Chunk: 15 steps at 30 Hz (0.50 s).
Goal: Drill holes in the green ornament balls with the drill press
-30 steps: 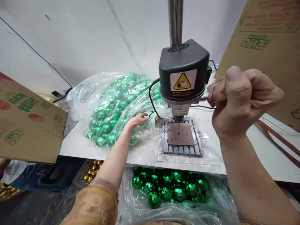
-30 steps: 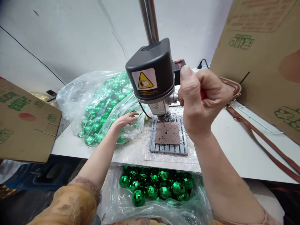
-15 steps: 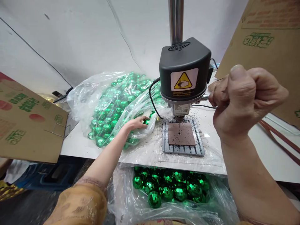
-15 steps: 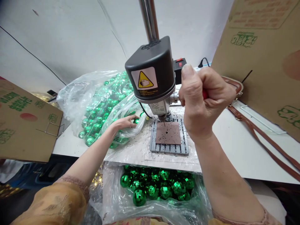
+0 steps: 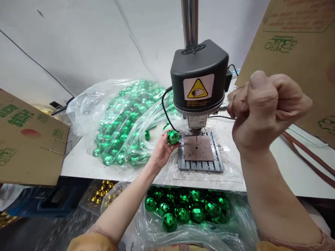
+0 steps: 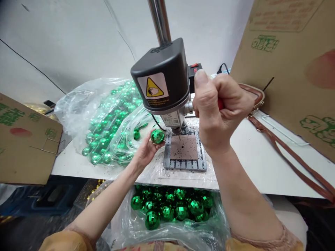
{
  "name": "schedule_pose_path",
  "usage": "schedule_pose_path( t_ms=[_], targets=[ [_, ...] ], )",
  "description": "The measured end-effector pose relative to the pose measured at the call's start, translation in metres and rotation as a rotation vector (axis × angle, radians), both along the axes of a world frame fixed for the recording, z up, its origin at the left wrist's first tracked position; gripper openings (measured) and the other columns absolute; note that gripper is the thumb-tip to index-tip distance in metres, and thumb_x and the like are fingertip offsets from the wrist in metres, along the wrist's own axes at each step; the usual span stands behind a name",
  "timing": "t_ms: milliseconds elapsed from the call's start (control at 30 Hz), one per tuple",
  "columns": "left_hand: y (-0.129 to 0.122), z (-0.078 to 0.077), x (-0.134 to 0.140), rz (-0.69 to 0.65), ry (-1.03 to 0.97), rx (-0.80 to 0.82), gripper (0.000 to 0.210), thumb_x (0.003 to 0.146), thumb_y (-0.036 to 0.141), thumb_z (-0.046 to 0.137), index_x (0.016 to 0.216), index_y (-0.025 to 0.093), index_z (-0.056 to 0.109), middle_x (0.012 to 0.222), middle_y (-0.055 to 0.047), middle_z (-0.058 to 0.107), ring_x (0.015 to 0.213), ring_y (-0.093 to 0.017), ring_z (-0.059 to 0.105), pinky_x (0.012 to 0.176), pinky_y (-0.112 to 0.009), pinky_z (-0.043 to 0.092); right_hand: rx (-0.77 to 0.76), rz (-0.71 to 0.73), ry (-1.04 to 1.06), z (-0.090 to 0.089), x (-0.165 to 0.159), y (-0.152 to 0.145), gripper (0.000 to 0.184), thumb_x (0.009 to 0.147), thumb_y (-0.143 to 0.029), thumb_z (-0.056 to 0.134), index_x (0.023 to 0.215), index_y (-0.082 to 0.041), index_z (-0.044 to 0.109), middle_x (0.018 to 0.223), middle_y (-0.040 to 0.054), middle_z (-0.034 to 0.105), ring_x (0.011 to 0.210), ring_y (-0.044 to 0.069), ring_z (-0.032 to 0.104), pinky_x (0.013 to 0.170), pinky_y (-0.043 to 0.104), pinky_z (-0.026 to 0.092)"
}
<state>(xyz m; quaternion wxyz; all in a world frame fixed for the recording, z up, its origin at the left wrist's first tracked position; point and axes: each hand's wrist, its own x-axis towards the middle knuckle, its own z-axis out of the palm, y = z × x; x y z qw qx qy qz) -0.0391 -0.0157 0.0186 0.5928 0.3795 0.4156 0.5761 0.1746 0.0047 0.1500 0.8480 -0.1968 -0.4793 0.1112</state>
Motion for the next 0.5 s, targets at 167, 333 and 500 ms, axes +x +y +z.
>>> schedule_pose_path(
  t_ms=[167, 333, 500],
  targets=[
    [-0.003, -0.024, 0.021, 0.025, 0.142, 0.040, 0.052, 0.077, 0.043, 0.083, 0.120, 0.022, 0.061, 0.110, -0.005, 0.070, 0.100, -0.018, 0.067, 0.092, -0.032, 0.052, 0.047, 0.033, -0.036, -0.001, 0.002, 0.002, 0.049, 0.087, -0.027, 0.064, 0.054, -0.019, 0.029, 0.044, -0.0063, 0.031, 0.039, 0.006, 0.033, 0.041, 0.029, 0.023],
    [0.007, -0.043, 0.030, -0.013, 0.305, 0.137, 0.058, 0.075, 0.042, 0.084, 0.123, 0.020, 0.060, 0.121, -0.008, 0.068, 0.114, -0.022, 0.063, 0.103, -0.036, 0.047, 0.026, 0.036, -0.058, 0.000, 0.002, 0.001, 0.049, 0.088, -0.029, 0.062, 0.055, -0.020, 0.028, 0.046, -0.0058, 0.028, 0.041, 0.007, 0.031, 0.043, 0.031, 0.021],
    [0.015, -0.051, 0.034, -0.057, 0.429, 0.197, 0.058, 0.074, 0.042, 0.084, 0.122, 0.019, 0.061, 0.124, -0.010, 0.067, 0.120, -0.026, 0.061, 0.107, -0.041, 0.046, -0.025, 0.020, -0.040, 0.000, 0.000, -0.003, 0.049, 0.088, -0.028, 0.062, 0.055, -0.021, 0.027, 0.049, -0.0042, 0.029, 0.043, 0.009, 0.033, 0.047, 0.033, 0.022]
  ],
)
